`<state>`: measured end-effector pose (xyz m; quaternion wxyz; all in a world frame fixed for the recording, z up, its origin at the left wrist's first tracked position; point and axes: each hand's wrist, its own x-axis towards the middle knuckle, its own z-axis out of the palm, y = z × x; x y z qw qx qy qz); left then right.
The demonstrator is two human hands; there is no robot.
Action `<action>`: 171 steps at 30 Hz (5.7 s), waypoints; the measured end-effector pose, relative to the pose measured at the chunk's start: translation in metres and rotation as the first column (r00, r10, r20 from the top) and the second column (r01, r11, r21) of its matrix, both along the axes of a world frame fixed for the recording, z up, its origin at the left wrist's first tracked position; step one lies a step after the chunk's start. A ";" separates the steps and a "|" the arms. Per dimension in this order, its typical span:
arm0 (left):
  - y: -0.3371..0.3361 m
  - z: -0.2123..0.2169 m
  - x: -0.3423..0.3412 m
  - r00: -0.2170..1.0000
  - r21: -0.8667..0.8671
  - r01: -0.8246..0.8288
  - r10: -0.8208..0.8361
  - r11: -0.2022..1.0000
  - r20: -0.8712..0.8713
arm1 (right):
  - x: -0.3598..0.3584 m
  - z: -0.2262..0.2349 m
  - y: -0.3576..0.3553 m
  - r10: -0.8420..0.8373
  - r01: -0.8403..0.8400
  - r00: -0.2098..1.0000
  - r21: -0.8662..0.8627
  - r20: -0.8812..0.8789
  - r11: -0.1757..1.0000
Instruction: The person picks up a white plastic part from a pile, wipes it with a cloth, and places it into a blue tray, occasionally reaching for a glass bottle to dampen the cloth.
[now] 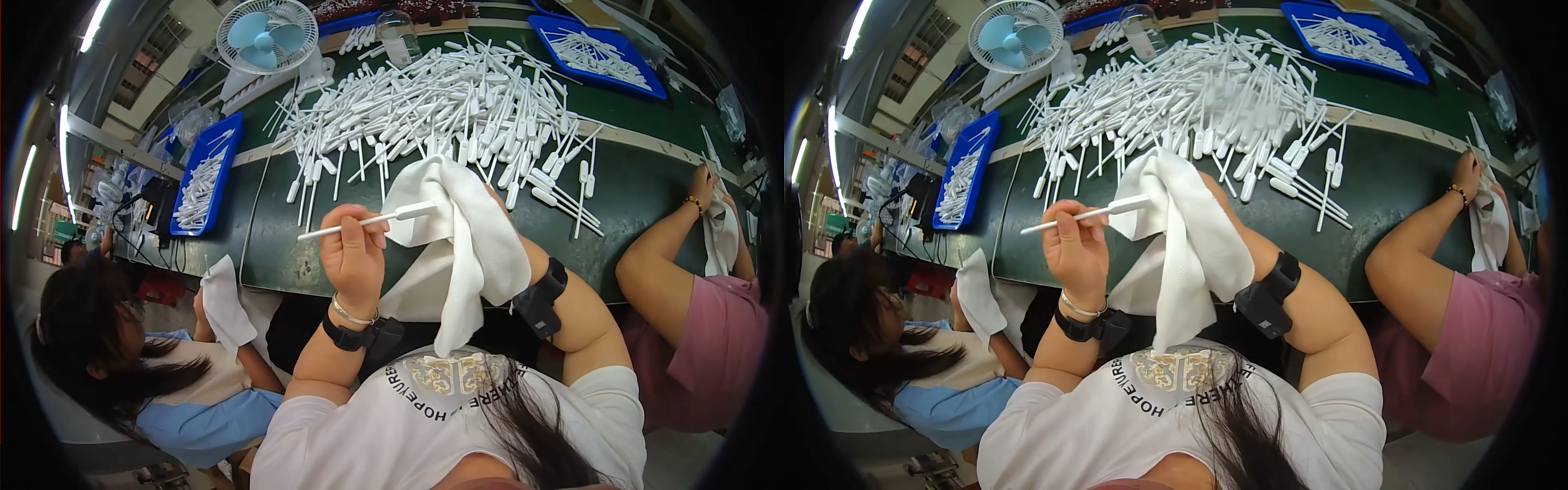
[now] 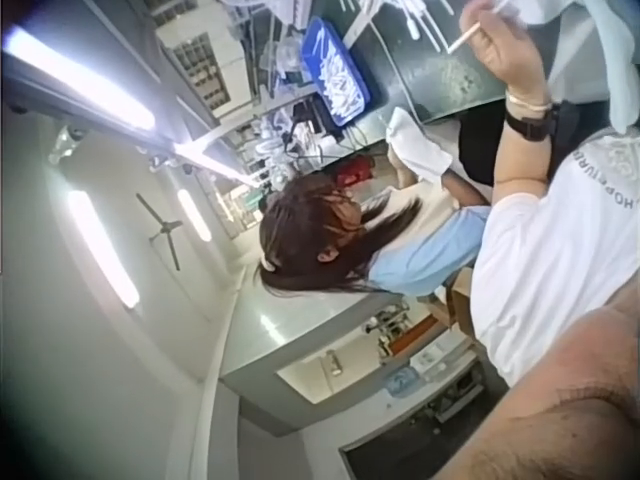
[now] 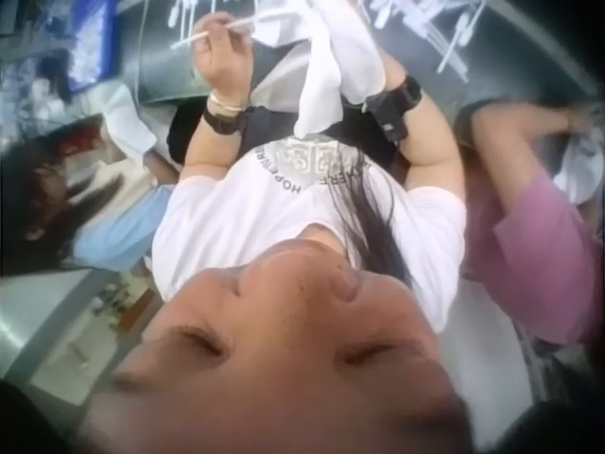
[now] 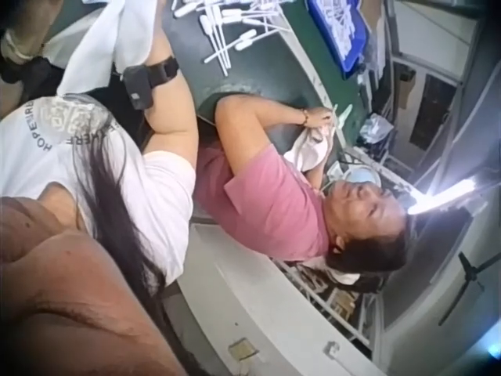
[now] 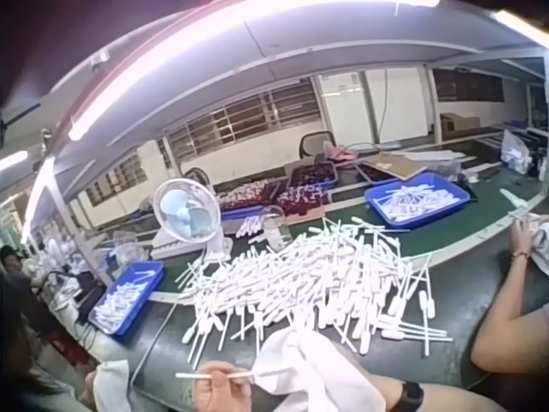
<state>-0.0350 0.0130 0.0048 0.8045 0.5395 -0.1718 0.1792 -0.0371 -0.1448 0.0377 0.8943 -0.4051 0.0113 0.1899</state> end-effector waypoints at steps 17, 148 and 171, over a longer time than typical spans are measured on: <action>-0.011 -0.016 -0.002 0.904 -0.207 0.213 -0.273 0.955 -0.330 | 0.008 -0.042 0.011 0.025 -0.009 0.953 -0.056 0.303 0.998; -0.013 -0.001 -0.013 0.994 0.612 -0.095 0.041 0.785 0.101 | 0.017 -0.067 0.013 -0.040 0.455 0.767 -0.501 0.640 0.736; 0.002 -0.012 0.001 0.906 0.043 0.352 -0.328 0.935 -0.267 | 0.017 -0.058 0.005 -0.092 0.159 0.952 -0.215 0.292 0.963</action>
